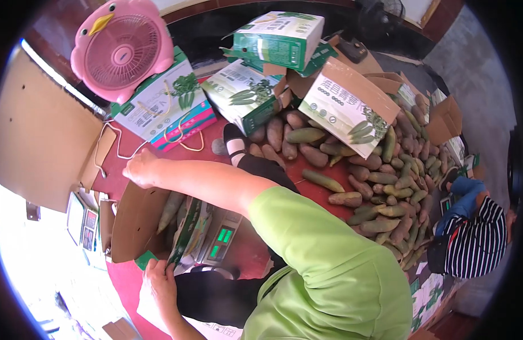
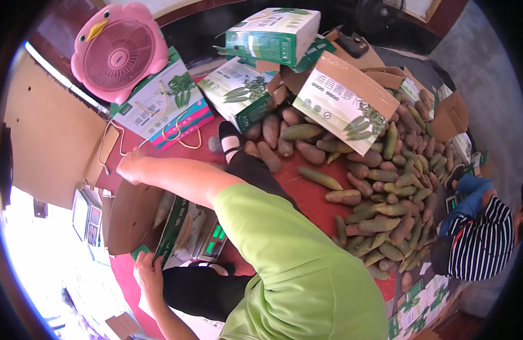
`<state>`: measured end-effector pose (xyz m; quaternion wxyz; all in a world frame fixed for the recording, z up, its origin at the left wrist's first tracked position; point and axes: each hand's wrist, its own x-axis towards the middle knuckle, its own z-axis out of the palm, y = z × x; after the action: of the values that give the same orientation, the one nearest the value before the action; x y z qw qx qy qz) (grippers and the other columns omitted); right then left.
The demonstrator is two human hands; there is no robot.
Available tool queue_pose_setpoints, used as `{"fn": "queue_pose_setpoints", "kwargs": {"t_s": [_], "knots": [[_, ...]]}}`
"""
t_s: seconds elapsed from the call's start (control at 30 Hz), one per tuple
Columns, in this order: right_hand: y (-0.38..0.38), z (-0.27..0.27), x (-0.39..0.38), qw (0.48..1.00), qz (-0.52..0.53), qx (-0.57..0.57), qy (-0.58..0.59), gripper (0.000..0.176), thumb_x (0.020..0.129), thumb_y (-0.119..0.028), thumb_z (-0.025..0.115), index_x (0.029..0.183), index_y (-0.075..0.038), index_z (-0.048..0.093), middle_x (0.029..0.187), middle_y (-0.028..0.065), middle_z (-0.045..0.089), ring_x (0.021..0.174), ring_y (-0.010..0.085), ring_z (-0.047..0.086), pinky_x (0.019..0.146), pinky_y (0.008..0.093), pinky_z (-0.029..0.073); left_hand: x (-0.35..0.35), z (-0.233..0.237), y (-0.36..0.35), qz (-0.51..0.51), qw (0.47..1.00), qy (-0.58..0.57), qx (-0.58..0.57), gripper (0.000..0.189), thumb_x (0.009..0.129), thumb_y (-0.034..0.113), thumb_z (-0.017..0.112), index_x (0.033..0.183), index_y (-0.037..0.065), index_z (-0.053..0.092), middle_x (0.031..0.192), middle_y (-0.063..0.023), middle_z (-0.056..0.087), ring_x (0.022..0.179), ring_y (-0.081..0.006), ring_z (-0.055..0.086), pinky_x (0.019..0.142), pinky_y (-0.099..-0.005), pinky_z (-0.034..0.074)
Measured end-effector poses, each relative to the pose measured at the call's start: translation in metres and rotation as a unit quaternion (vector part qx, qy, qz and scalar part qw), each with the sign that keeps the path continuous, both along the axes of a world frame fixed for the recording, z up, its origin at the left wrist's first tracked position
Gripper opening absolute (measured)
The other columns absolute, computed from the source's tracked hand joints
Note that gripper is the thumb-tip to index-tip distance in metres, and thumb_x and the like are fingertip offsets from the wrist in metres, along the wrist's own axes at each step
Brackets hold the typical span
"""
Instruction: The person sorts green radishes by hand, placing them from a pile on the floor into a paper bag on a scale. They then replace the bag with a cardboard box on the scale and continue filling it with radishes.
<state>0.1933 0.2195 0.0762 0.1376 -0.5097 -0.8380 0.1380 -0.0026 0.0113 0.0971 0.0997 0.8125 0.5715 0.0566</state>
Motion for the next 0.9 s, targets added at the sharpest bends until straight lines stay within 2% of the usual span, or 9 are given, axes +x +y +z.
{"fn": "queue_pose_setpoints", "kwargs": {"t_s": [0.07, 0.1, 0.17, 0.3, 0.37, 0.47, 0.6, 0.67, 0.9], "knots": [[0.012, -0.021, -0.008, 0.997, -0.021, 0.051, -0.060, 0.019, 0.076, -0.012, 0.056, 0.090, -0.012, 0.069, 0.079, 0.0089, 0.069, 0.084, 0.0265, 0.068, 0.070, 0.0412, 0.052, -0.002, -0.001, 0.001, 0.012, 1.000, 0.002, -0.004, 0.010, 0.074, 0.009, 0.067, 0.075, 0.002, 0.060, 0.076, -0.0144, 0.052, 0.075, -0.0350, 0.053, 0.069, -0.0441, 0.040], [0.014, -0.026, -0.010, 0.997, -0.014, 0.052, -0.061, 0.019, 0.076, -0.012, 0.056, 0.090, -0.012, 0.069, 0.079, 0.0089, 0.069, 0.084, 0.0265, 0.068, 0.070, 0.0412, 0.052, -0.004, -0.002, 0.002, 0.002, 1.000, 0.015, 0.001, 0.011, 0.075, 0.010, 0.067, 0.074, 0.002, 0.059, 0.075, -0.0141, 0.052, 0.076, -0.0344, 0.053, 0.069, -0.0436, 0.040], [0.018, -0.034, -0.009, 0.994, -0.026, 0.095, -0.052, 0.014, 0.073, -0.012, 0.057, 0.077, -0.011, 0.070, 0.080, 0.0090, 0.069, 0.081, 0.0266, 0.068, 0.061, 0.0412, 0.053, -0.007, -0.003, 0.002, -0.004, 1.000, 0.023, 0.008, 0.012, 0.075, 0.011, 0.067, 0.073, 0.002, 0.059, 0.075, -0.0138, 0.051, 0.076, -0.0339, 0.054, 0.069, -0.0432, 0.040], [0.018, -0.033, -0.007, 0.993, -0.020, 0.104, -0.061, 0.015, 0.072, -0.012, 0.057, 0.078, -0.011, 0.070, 0.081, 0.0097, 0.070, 0.081, 0.0274, 0.068, 0.062, 0.0412, 0.053, -0.009, -0.003, 0.002, -0.021, 0.999, 0.020, 0.026, 0.012, 0.075, 0.012, 0.067, 0.073, 0.004, 0.059, 0.074, -0.0127, 0.052, 0.077, -0.0330, 0.055, 0.070, -0.0425, 0.041], [0.010, -0.019, -0.008, 0.993, -0.005, 0.082, -0.090, 0.019, 0.079, -0.013, 0.054, 0.084, -0.009, 0.072, 0.092, 0.0110, 0.071, 0.088, 0.0259, 0.068, 0.072, 0.0393, 0.053, -0.011, -0.001, 0.002, -0.009, 0.999, 0.023, 0.038, 0.012, 0.076, 0.013, 0.067, 0.073, 0.004, 0.059, 0.074, -0.0124, 0.052, 0.077, -0.0327, 0.055, 0.070, -0.0426, 0.041], [0.011, -0.020, -0.018, 0.986, 0.015, 0.132, -0.099, 0.017, 0.072, -0.015, 0.057, 0.076, -0.010, 0.072, 0.084, 0.0125, 0.070, 0.079, 0.0292, 0.069, 0.064, 0.0429, 0.054, -0.027, -0.006, 0.002, -0.018, 0.997, -0.012, 0.067, 0.012, 0.078, 0.016, 0.065, 0.074, 0.006, 0.059, 0.075, -0.0117, 0.053, 0.080, -0.0311, 0.056, 0.073, -0.0420, 0.042], [0.002, 0.004, -0.037, 0.982, 0.052, 0.156, -0.096, 0.014, 0.070, -0.011, 0.057, 0.075, -0.012, 0.071, 0.081, 0.0128, 0.068, 0.080, 0.0322, 0.068, 0.067, 0.0440, 0.054, -0.065, -0.007, -0.006, 0.044, 0.995, -0.019, 0.091, 0.014, 0.081, 0.021, 0.064, 0.074, 0.010, 0.061, 0.075, -0.0099, 0.052, 0.078, -0.0298, 0.056, 0.072, -0.0412, 0.043], [-0.001, 0.018, -0.057, 0.980, 0.064, 0.147, -0.121, 0.017, 0.073, -0.012, 0.057, 0.082, -0.013, 0.071, 0.085, 0.0124, 0.068, 0.084, 0.0323, 0.067, 0.070, 0.0440, 0.054, -0.093, -0.010, -0.013, 0.065, 0.992, -0.032, 0.103, 0.011, 0.081, 0.021, 0.061, 0.075, 0.013, 0.064, 0.074, -0.0083, 0.052, 0.078, -0.0279, 0.057, 0.071, -0.0401, 0.044], [-0.024, 0.034, -0.146, 0.967, 0.151, 0.197, -0.056, 0.015, 0.079, -0.026, 0.063, 0.085, -0.013, 0.065, 0.086, 0.0070, 0.065, 0.083, 0.0313, 0.063, 0.070, 0.0449, 0.050, -0.177, -0.013, -0.069, 0.149, 0.974, -0.057, 0.162, 0.012, 0.076, 0.019, 0.068, 0.071, 0.009, 0.063, 0.070, -0.0067, 0.053, 0.070, -0.0268, 0.057, 0.072, -0.0386, 0.044]]}}
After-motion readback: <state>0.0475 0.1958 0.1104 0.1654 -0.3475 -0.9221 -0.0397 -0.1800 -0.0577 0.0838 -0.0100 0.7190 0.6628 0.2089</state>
